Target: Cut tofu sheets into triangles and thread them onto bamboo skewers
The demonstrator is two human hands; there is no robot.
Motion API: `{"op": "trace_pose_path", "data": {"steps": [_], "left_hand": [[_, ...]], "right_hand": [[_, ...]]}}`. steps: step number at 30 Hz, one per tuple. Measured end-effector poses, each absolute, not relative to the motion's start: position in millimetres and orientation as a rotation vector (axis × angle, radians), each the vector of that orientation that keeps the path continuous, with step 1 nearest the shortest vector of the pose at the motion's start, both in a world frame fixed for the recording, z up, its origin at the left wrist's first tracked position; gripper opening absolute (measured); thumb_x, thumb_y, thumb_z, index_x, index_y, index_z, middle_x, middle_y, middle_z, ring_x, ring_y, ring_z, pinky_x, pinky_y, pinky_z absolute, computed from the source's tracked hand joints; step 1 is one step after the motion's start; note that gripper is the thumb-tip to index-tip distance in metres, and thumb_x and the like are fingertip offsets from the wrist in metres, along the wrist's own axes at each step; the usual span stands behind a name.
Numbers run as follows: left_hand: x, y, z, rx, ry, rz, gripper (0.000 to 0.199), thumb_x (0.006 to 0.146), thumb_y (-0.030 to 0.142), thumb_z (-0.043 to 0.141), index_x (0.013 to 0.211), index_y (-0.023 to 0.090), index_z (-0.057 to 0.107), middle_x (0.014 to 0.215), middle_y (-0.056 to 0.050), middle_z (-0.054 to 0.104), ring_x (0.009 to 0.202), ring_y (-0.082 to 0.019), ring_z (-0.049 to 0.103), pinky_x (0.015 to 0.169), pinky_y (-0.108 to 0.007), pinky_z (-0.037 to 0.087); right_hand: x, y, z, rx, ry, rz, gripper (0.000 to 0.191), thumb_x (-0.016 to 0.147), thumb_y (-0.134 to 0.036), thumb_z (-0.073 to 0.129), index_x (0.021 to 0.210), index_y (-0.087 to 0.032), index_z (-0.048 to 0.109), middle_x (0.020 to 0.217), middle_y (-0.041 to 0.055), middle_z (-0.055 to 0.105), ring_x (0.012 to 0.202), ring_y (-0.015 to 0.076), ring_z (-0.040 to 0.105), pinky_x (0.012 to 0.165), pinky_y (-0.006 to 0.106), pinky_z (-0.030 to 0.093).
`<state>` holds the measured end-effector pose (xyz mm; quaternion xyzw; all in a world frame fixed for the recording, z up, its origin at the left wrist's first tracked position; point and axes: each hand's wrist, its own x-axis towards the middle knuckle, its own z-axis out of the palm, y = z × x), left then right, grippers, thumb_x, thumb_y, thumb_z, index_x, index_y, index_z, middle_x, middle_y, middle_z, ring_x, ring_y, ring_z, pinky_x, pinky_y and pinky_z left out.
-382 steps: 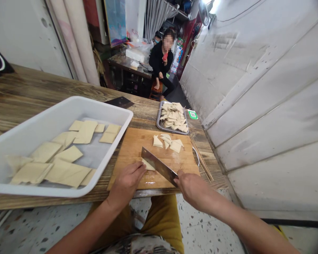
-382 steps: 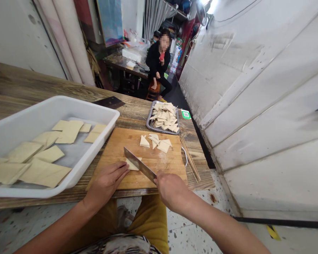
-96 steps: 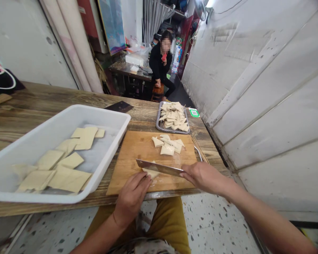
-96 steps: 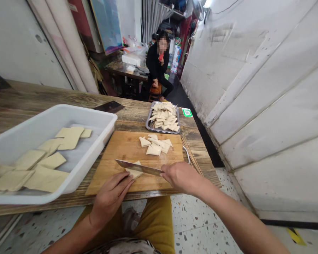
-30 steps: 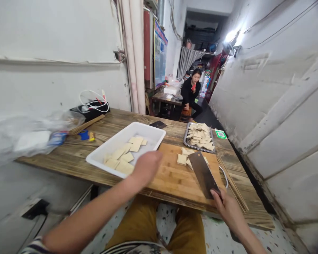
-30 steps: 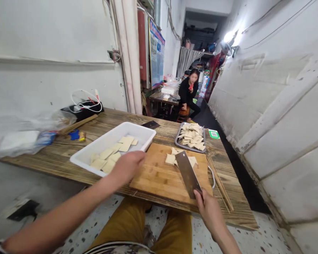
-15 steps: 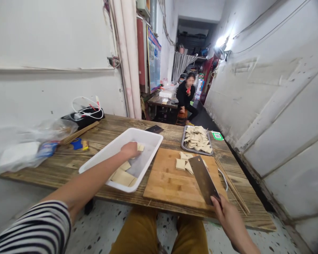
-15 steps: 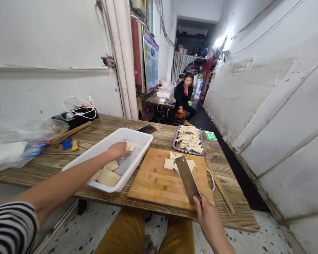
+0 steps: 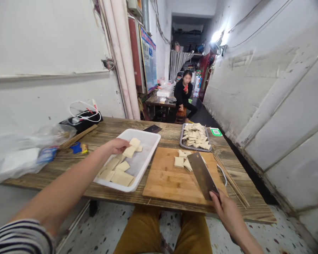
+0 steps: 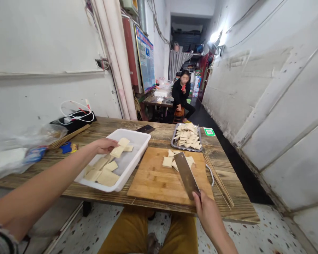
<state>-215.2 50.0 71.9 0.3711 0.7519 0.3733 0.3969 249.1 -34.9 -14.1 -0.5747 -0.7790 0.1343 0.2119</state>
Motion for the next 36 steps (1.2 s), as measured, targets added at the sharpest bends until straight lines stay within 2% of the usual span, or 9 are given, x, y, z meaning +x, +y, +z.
{"op": "trace_pose_path", "data": {"steps": [4, 6, 9, 13, 16, 21, 25, 36], "left_hand": [[-176, 29, 97, 0.916, 1.614, 1.066, 0.020, 0.062, 0.014, 0.067, 0.080, 0.013, 0.061, 0.074, -0.005, 0.067, 0.066, -0.015, 0.063, 0.060, -0.026, 0.052], [-137, 17, 96, 0.844, 1.345, 1.157, 0.023, 0.063, 0.013, 0.067, 0.085, 0.012, 0.062, 0.076, -0.006, 0.068, 0.065, -0.014, 0.062, 0.061, -0.025, 0.052], [-68, 2, 67, 0.814, 1.184, 1.088, 0.028, 0.064, 0.017, 0.067, 0.091, 0.011, 0.063, 0.079, -0.006, 0.069, 0.063, -0.013, 0.062, 0.061, -0.024, 0.050], [-8, -9, 9, 0.992, 1.354, 1.115, 0.040, 0.069, 0.024, 0.062, 0.106, 0.010, 0.058, 0.084, -0.008, 0.069, 0.070, -0.017, 0.064, 0.067, -0.030, 0.051], [-6, -17, -20, 1.438, 1.614, 1.175, 0.038, 0.075, 0.030, 0.056, 0.109, 0.014, 0.058, 0.095, -0.009, 0.067, 0.084, -0.021, 0.063, 0.078, -0.036, 0.050], [-21, -48, -31, 2.083, 1.820, 1.180, 0.032, 0.080, 0.036, 0.052, 0.103, 0.015, 0.060, 0.108, -0.012, 0.060, 0.103, -0.024, 0.055, 0.093, -0.041, 0.042], [-17, -62, -38, 2.305, 1.760, 1.204, 0.039, 0.078, 0.036, 0.058, 0.109, 0.013, 0.055, 0.111, -0.014, 0.056, 0.104, -0.025, 0.053, 0.092, -0.040, 0.044], [-10, -65, -40, 2.339, 1.747, 1.274, 0.032, 0.077, 0.022, 0.058, 0.108, 0.015, 0.053, 0.112, -0.014, 0.054, 0.104, -0.024, 0.053, 0.089, -0.040, 0.046]], "right_hand": [[246, -35, -11, -1.602, -2.186, 0.374, 0.037, 0.093, -0.041, 0.026, 0.090, -0.017, 0.053, 0.075, 0.0110, 0.069, 0.072, 0.0253, 0.067, 0.062, 0.030, 0.044], [243, -36, -6, -1.605, -2.196, 0.379, 0.034, 0.094, -0.039, 0.027, 0.084, -0.018, 0.051, 0.070, 0.0087, 0.067, 0.068, 0.0238, 0.066, 0.059, 0.028, 0.042], [238, -41, 5, -1.626, -2.222, 0.351, 0.029, 0.094, -0.034, 0.030, 0.080, -0.018, 0.050, 0.069, 0.0068, 0.066, 0.065, 0.0212, 0.064, 0.057, 0.025, 0.038], [234, -48, 19, -1.678, -2.308, 0.213, 0.026, 0.095, -0.030, 0.032, 0.080, -0.018, 0.050, 0.065, 0.0050, 0.064, 0.061, 0.0190, 0.063, 0.053, 0.024, 0.033], [232, -52, 29, -1.710, -2.402, 0.115, 0.026, 0.096, -0.031, 0.033, 0.081, -0.017, 0.050, 0.063, 0.0043, 0.064, 0.058, 0.0181, 0.062, 0.050, 0.024, 0.028], [228, -45, 47, -1.606, -2.653, 0.088, 0.026, 0.095, -0.032, 0.035, 0.082, -0.018, 0.053, 0.065, 0.0038, 0.066, 0.057, 0.0170, 0.061, 0.049, 0.023, 0.026], [221, -27, 62, -1.515, -2.851, 0.019, 0.029, 0.095, -0.036, 0.036, 0.084, -0.018, 0.056, 0.066, 0.0049, 0.067, 0.058, 0.0173, 0.062, 0.049, 0.024, 0.025], [214, 3, 85, -1.332, -3.098, -0.073, 0.029, 0.094, -0.037, 0.039, 0.083, -0.018, 0.059, 0.068, 0.0050, 0.068, 0.059, 0.0170, 0.062, 0.048, 0.024, 0.022]]}}
